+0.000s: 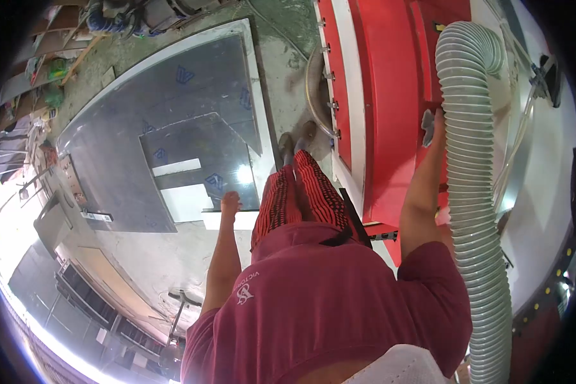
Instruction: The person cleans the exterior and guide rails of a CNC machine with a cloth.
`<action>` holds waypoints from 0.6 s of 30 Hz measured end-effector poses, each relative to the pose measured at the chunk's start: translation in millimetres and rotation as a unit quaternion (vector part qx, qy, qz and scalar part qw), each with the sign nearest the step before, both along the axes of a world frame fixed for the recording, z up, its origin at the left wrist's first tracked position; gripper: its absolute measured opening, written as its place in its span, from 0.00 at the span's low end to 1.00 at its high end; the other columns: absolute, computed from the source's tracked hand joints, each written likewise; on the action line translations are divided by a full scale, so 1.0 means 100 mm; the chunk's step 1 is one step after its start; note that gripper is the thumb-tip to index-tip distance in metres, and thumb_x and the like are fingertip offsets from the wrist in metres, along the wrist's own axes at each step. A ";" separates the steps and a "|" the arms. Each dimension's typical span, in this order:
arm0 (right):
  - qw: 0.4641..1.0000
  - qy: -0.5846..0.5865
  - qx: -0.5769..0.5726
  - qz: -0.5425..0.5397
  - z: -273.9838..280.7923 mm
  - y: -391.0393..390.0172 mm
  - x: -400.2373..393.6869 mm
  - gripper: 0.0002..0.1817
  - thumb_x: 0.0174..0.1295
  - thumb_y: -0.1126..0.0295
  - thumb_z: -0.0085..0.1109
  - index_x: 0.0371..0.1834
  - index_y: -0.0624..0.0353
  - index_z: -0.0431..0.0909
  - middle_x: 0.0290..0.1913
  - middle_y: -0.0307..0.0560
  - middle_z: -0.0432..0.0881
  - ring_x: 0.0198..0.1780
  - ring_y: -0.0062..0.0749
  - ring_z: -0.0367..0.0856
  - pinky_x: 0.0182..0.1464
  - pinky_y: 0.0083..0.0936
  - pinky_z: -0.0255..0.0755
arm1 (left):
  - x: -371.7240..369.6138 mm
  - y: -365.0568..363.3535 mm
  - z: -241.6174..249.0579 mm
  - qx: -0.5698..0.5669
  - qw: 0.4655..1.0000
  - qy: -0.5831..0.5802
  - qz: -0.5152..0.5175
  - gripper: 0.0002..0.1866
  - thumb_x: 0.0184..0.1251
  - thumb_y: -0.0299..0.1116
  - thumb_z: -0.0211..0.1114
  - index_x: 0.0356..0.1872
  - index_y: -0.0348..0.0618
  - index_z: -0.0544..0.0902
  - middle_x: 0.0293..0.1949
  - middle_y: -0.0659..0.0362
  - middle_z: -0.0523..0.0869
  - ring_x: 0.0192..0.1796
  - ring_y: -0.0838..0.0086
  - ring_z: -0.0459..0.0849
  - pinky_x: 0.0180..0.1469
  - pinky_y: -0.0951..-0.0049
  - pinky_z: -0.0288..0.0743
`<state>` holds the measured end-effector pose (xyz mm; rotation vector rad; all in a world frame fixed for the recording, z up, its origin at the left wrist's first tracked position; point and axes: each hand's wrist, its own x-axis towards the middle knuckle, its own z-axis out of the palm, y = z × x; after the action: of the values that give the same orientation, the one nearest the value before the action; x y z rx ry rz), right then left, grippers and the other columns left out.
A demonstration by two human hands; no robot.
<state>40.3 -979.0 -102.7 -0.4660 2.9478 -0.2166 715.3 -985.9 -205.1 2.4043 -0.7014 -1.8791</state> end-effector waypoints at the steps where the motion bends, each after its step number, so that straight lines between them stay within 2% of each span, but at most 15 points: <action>1: 1.000 0.006 0.009 -0.003 0.04 -0.02 0.07 0.33 0.48 0.52 0.59 0.55 0.57 0.63 0.55 0.61 0.69 0.52 0.56 0.72 0.50 0.49 0.67 | 0.00 0.05 0.02 -0.007 1.000 -0.013 -0.023 0.17 0.58 0.39 0.54 0.45 0.41 0.76 0.32 0.57 0.81 0.27 0.72 0.82 0.22 0.74 0.71; 2: 1.000 0.013 0.020 -0.003 0.10 -0.05 0.15 0.32 0.48 0.53 0.58 0.55 0.57 0.64 0.55 0.60 0.69 0.52 0.56 0.72 0.50 0.49 0.67 | 0.06 0.13 -0.05 -0.013 0.999 -0.026 -0.045 0.17 0.58 0.39 0.54 0.44 0.40 0.76 0.31 0.57 0.81 0.27 0.72 0.82 0.21 0.74 0.70; 4: 0.999 0.026 0.047 -0.005 0.26 -0.11 0.35 0.30 0.49 0.54 0.58 0.53 0.57 0.66 0.54 0.60 0.70 0.51 0.56 0.72 0.49 0.49 0.67 | 0.05 0.17 -0.04 -0.058 0.998 0.012 -0.005 0.17 0.58 0.40 0.54 0.44 0.41 0.76 0.31 0.57 0.81 0.27 0.72 0.83 0.21 0.74 0.71; 6: 0.997 0.032 0.065 -0.016 0.45 -0.21 0.59 0.27 0.50 0.56 0.58 0.52 0.58 0.67 0.53 0.59 0.71 0.50 0.56 0.73 0.49 0.50 0.68 | -0.27 -0.06 0.19 -0.033 0.996 -0.005 -0.087 0.18 0.62 0.39 0.54 0.49 0.41 0.74 0.35 0.57 0.80 0.28 0.75 0.81 0.25 0.76 0.73; 8: 0.997 0.032 0.067 -0.030 0.59 -0.30 0.83 0.27 0.50 0.56 0.59 0.51 0.58 0.69 0.54 0.59 0.71 0.51 0.55 0.72 0.49 0.49 0.67 | -0.51 -0.23 0.24 -0.039 0.994 -0.004 -0.100 0.19 0.61 0.40 0.54 0.50 0.41 0.73 0.38 0.57 0.81 0.30 0.75 0.82 0.27 0.76 0.72; 10: 0.985 0.141 0.088 0.040 0.52 -0.29 0.98 0.26 0.48 0.57 0.61 0.49 0.57 0.70 0.52 0.58 0.71 0.52 0.53 0.70 0.51 0.48 0.66 | -0.81 -0.42 0.37 -0.064 0.994 0.034 -0.083 0.19 0.61 0.41 0.54 0.50 0.42 0.73 0.39 0.57 0.81 0.32 0.75 0.82 0.28 0.76 0.73; 11: 0.986 0.145 0.080 0.036 0.46 -0.27 1.03 0.26 0.48 0.57 0.61 0.49 0.57 0.70 0.52 0.58 0.71 0.52 0.53 0.70 0.51 0.48 0.66 | -0.95 -0.52 0.37 -0.073 0.992 0.052 -0.086 0.19 0.61 0.41 0.54 0.50 0.42 0.74 0.38 0.57 0.81 0.32 0.75 0.82 0.30 0.76 0.73; 12: 0.975 0.201 0.061 0.078 0.40 -0.24 1.08 0.24 0.49 0.59 0.60 0.49 0.57 0.70 0.51 0.56 0.72 0.51 0.52 0.71 0.49 0.46 0.68 | -1.09 -0.62 0.38 -0.090 0.989 0.100 -0.066 0.19 0.61 0.40 0.54 0.50 0.41 0.73 0.38 0.56 0.81 0.33 0.75 0.83 0.30 0.76 0.73; 13: 0.958 0.257 0.042 0.118 0.31 -0.23 1.11 0.23 0.49 0.60 0.60 0.48 0.56 0.70 0.50 0.55 0.74 0.50 0.50 0.73 0.47 0.45 0.69 | -1.27 -0.72 0.37 -0.114 0.983 0.105 -0.102 0.19 0.61 0.40 0.54 0.50 0.41 0.73 0.38 0.56 0.81 0.33 0.74 0.83 0.30 0.76 0.73; 14: 0.958 0.261 0.036 0.113 0.22 -0.25 1.14 0.23 0.49 0.60 0.60 0.48 0.56 0.70 0.50 0.55 0.74 0.50 0.50 0.73 0.47 0.45 0.69 | -1.47 -0.84 0.37 -0.138 0.975 0.109 -0.138 0.19 0.61 0.39 0.54 0.50 0.40 0.73 0.38 0.56 0.81 0.32 0.74 0.83 0.30 0.76 0.74; 16: 0.985 0.044 0.019 0.165 0.04 -0.29 1.23 0.23 0.49 0.61 0.60 0.48 0.57 0.70 0.53 0.56 0.70 0.55 0.52 0.68 0.51 0.45 0.66 | -1.86 -1.05 0.39 -0.160 0.961 0.172 -0.147 0.17 0.62 0.36 0.53 0.50 0.40 0.74 0.38 0.56 0.81 0.31 0.73 0.82 0.31 0.76 0.74; 18: 0.977 -0.016 0.014 0.213 0.00 -0.30 1.52 0.24 0.49 0.62 0.58 0.50 0.57 0.70 0.52 0.57 0.71 0.55 0.50 0.67 0.52 0.46 0.65 | -2.31 -1.19 0.59 -0.187 0.949 0.201 -0.155 0.17 0.61 0.37 0.55 0.49 0.39 0.75 0.36 0.56 0.82 0.31 0.74 0.81 0.31 0.76 0.74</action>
<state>192.0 -1008.6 -102.9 -1.0563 2.7280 -0.1276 484.1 -1105.1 -146.0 1.6915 -1.3091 -2.0189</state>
